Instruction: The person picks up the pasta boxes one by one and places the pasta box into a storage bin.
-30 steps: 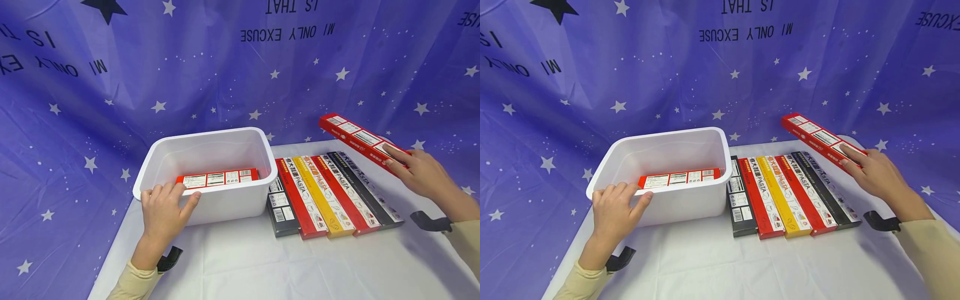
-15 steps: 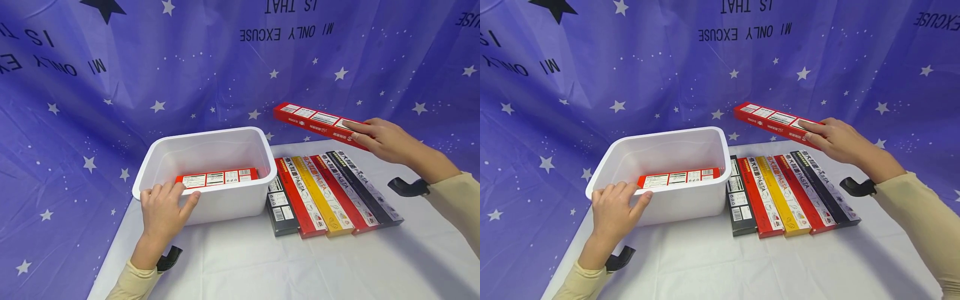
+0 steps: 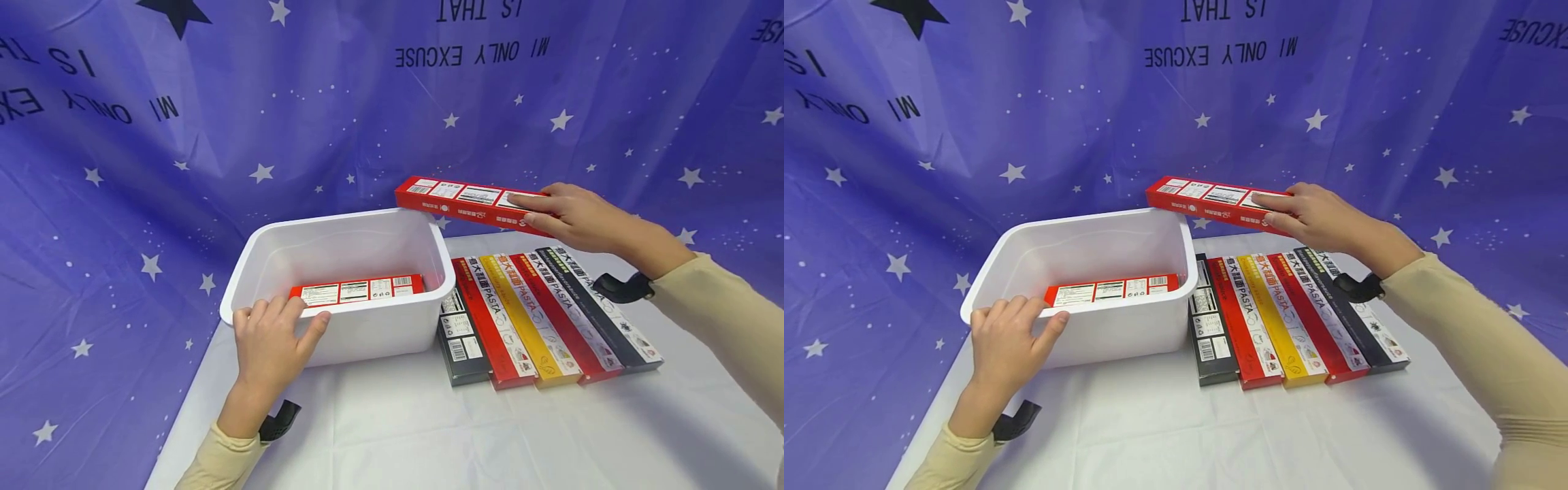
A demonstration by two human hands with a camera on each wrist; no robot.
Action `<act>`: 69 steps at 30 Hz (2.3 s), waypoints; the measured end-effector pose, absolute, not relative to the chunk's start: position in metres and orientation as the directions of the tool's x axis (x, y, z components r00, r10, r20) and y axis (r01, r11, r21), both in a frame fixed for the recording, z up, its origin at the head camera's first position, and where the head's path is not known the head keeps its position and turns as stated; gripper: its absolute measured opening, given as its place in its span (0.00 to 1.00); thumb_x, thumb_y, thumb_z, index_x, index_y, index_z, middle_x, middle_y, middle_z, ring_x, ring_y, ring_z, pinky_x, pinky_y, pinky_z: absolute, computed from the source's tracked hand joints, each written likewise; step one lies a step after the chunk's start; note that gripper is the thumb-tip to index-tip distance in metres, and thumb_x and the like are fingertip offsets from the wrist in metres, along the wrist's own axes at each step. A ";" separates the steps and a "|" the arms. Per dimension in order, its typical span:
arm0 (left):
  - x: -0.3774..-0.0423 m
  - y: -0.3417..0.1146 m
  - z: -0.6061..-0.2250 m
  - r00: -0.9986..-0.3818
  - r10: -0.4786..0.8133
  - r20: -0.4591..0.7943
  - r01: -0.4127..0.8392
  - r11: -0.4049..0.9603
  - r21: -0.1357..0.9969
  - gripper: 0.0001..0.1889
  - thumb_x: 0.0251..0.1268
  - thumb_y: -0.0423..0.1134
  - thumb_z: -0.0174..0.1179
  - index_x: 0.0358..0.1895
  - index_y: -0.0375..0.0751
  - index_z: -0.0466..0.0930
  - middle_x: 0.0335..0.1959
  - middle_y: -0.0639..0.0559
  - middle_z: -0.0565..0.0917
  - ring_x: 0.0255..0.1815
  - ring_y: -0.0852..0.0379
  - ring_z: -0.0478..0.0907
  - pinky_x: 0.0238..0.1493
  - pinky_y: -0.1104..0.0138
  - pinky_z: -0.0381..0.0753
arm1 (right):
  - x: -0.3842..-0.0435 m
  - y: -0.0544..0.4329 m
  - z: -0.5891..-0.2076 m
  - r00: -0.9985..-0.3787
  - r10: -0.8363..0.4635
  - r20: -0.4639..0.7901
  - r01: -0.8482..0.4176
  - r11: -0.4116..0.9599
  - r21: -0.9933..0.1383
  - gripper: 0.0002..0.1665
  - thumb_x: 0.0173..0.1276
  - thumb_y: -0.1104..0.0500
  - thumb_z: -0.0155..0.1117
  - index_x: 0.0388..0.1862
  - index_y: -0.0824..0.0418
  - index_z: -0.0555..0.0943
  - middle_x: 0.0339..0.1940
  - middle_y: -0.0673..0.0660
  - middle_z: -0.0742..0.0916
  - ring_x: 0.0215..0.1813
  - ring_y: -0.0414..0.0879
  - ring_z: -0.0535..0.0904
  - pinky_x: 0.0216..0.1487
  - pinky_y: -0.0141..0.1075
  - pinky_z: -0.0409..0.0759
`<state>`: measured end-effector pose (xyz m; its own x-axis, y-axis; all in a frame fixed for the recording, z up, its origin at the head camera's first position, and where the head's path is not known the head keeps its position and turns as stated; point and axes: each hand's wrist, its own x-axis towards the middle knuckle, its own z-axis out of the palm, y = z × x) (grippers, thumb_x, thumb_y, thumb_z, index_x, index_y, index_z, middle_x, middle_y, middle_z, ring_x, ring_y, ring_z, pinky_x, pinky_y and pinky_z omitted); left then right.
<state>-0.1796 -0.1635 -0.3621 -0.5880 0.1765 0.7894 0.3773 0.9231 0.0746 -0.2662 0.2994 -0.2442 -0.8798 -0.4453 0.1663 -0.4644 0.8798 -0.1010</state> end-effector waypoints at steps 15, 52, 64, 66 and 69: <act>-0.179 -0.164 -0.362 -0.580 0.172 0.796 0.376 0.924 0.074 0.38 0.75 0.71 0.35 0.27 0.38 0.75 0.19 0.42 0.73 0.23 0.40 0.68 0.34 0.49 0.59 | -0.281 0.237 -0.238 -0.786 -0.589 0.185 -0.613 0.782 -0.113 0.32 0.74 0.48 0.63 0.75 0.49 0.72 0.64 0.69 0.79 0.61 0.61 0.74 0.57 0.59 0.75; -0.179 -0.165 -0.362 -0.599 0.167 0.783 0.366 0.927 0.082 0.39 0.75 0.71 0.34 0.28 0.37 0.76 0.21 0.41 0.76 0.24 0.41 0.69 0.35 0.50 0.59 | -0.307 0.128 -0.242 -0.663 -0.746 0.064 -0.749 0.659 -0.075 0.27 0.74 0.46 0.64 0.70 0.43 0.77 0.60 0.66 0.83 0.59 0.59 0.76 0.60 0.54 0.77; -0.179 -0.163 -0.361 -0.606 0.165 0.778 0.364 0.928 0.086 0.40 0.75 0.72 0.33 0.27 0.38 0.75 0.21 0.41 0.75 0.25 0.40 0.69 0.35 0.49 0.59 | -0.314 0.105 -0.240 -0.644 -0.765 -0.014 -0.764 0.644 -0.034 0.26 0.73 0.46 0.65 0.69 0.43 0.79 0.57 0.62 0.86 0.57 0.55 0.79 0.57 0.51 0.79; -0.179 -0.163 -0.361 -0.606 0.165 0.778 0.364 0.927 0.087 0.39 0.75 0.71 0.34 0.28 0.37 0.75 0.22 0.41 0.76 0.25 0.40 0.69 0.35 0.49 0.59 | -0.315 0.103 -0.239 -0.644 -0.765 -0.024 -0.764 0.644 -0.033 0.26 0.73 0.45 0.65 0.69 0.43 0.79 0.57 0.61 0.86 0.57 0.55 0.79 0.57 0.50 0.79; -0.178 -0.164 -0.362 -0.609 0.163 0.776 0.362 0.928 0.090 0.40 0.75 0.72 0.34 0.29 0.37 0.76 0.22 0.41 0.76 0.25 0.40 0.69 0.35 0.49 0.60 | -0.314 0.098 -0.236 -0.645 -0.763 -0.044 -0.762 0.647 -0.033 0.26 0.73 0.46 0.65 0.69 0.44 0.78 0.57 0.61 0.87 0.56 0.54 0.79 0.57 0.50 0.78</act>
